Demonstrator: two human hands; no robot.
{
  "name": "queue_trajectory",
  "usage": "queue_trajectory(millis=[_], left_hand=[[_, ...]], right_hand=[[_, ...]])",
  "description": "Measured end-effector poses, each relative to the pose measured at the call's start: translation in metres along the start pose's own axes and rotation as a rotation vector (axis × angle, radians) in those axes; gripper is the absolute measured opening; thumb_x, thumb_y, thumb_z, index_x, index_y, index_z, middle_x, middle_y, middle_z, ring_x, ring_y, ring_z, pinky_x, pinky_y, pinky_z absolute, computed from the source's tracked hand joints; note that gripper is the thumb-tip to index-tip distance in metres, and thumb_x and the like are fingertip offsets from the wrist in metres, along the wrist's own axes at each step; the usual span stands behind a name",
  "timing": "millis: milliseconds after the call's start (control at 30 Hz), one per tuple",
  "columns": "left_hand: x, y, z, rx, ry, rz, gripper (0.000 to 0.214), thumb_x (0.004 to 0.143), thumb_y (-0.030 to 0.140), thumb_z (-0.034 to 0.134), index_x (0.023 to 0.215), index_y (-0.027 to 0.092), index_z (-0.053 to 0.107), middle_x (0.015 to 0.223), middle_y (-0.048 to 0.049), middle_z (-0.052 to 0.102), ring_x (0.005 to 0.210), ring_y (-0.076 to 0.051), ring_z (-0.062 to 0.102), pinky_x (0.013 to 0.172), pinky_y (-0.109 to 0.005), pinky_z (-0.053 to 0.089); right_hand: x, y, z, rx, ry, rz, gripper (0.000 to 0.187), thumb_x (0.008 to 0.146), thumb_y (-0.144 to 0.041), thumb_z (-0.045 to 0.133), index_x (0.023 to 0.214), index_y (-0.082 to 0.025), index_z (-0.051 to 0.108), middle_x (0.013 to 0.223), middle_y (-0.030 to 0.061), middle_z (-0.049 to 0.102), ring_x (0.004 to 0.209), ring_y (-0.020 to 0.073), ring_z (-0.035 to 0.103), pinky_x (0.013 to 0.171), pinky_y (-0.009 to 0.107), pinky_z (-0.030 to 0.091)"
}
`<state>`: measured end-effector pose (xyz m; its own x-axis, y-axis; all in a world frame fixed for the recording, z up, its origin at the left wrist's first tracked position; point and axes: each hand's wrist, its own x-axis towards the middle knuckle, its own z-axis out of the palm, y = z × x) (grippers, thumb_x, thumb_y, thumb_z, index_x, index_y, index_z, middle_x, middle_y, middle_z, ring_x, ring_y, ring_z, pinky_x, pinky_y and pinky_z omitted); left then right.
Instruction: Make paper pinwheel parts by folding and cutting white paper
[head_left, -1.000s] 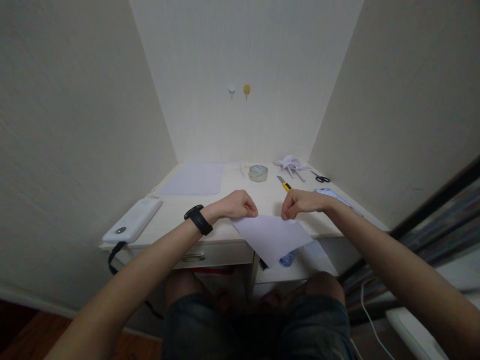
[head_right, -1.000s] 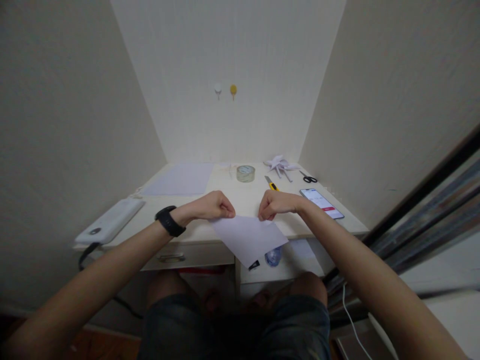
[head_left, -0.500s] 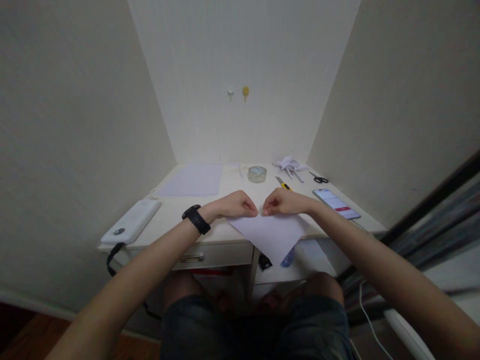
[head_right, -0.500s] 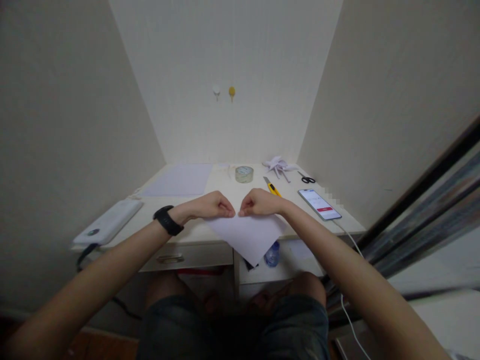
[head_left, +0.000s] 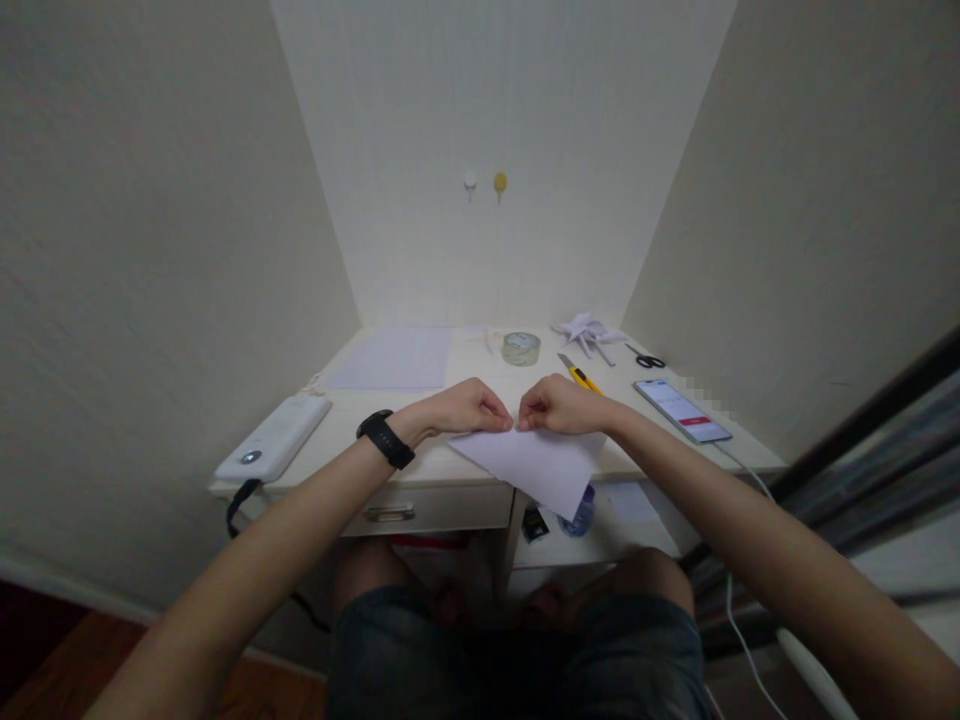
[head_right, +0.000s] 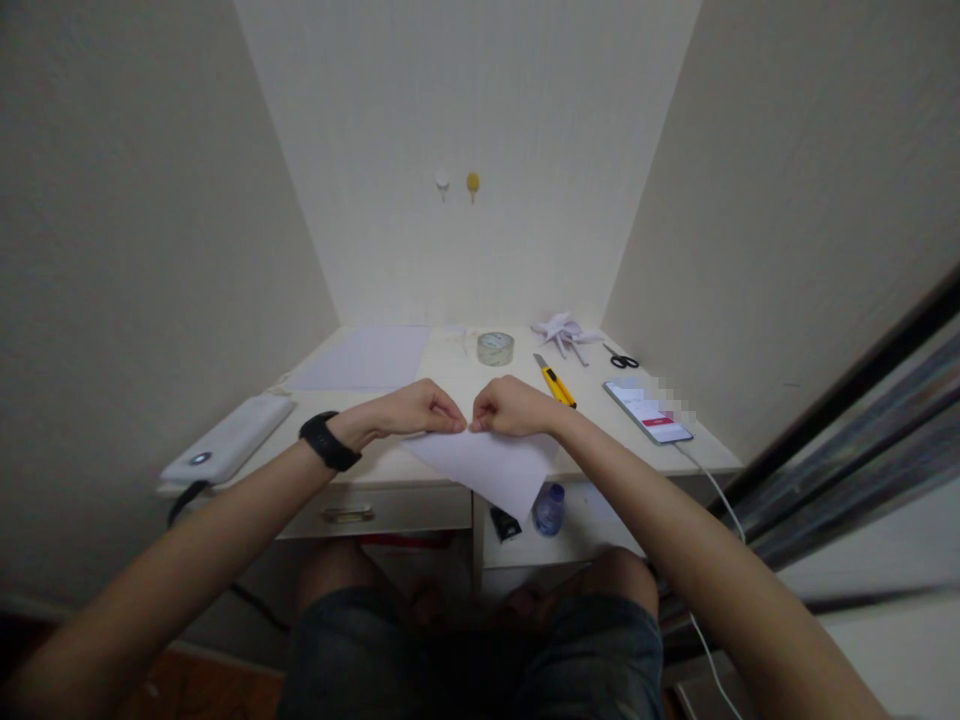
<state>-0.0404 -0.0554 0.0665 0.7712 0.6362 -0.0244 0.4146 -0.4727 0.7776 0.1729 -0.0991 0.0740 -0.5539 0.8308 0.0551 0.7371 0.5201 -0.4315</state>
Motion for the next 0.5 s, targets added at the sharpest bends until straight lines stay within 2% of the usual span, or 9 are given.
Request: queue_trajectory(millis=[167, 333, 433, 500], left_hand=[[-0.011, -0.004, -0.007, -0.043, 0.016, -0.041, 0.022, 0.07, 0.031, 0.075, 0.078, 0.011, 0.079, 0.062, -0.004, 0.068, 0.053, -0.009, 0.05, 0.052, -0.022, 0.034], [-0.031, -0.014, -0.015, -0.264, -0.032, -0.153, 0.023, 0.067, 0.032, 0.079, 0.078, 0.012, 0.078, 0.076, -0.0111, 0.076, 0.066, -0.016, 0.068, 0.062, -0.025, 0.052], [-0.041, -0.028, -0.025, -0.288, -0.033, -0.176, 0.025, 0.067, 0.033, 0.079, 0.079, 0.012, 0.079, 0.08, -0.0125, 0.077, 0.068, -0.017, 0.071, 0.064, -0.026, 0.055], [-0.045, -0.036, -0.03, -0.248, 0.018, -0.204, 0.024, 0.066, 0.032, 0.078, 0.078, 0.012, 0.079, 0.078, -0.0122, 0.077, 0.067, -0.018, 0.071, 0.063, -0.026, 0.055]], right_hand=[[-0.004, 0.002, -0.014, -0.018, 0.015, 0.037, 0.02, 0.079, -0.029, 0.063, 0.077, -0.013, 0.077, 0.066, 0.0036, 0.068, 0.062, 0.0134, 0.052, 0.061, 0.026, 0.034], [-0.012, 0.014, -0.024, 0.008, -0.003, 0.096, 0.022, 0.077, -0.033, 0.065, 0.077, -0.014, 0.077, 0.065, 0.0027, 0.068, 0.063, 0.0142, 0.054, 0.062, 0.026, 0.036], [-0.017, 0.024, -0.026, 0.038, -0.007, 0.121, 0.023, 0.075, -0.036, 0.066, 0.076, -0.015, 0.077, 0.065, 0.0026, 0.069, 0.063, 0.0146, 0.055, 0.064, 0.027, 0.038], [-0.019, 0.03, -0.026, 0.068, -0.008, 0.139, 0.023, 0.074, -0.036, 0.067, 0.074, -0.015, 0.077, 0.066, 0.0027, 0.069, 0.062, 0.0148, 0.055, 0.064, 0.027, 0.039]])
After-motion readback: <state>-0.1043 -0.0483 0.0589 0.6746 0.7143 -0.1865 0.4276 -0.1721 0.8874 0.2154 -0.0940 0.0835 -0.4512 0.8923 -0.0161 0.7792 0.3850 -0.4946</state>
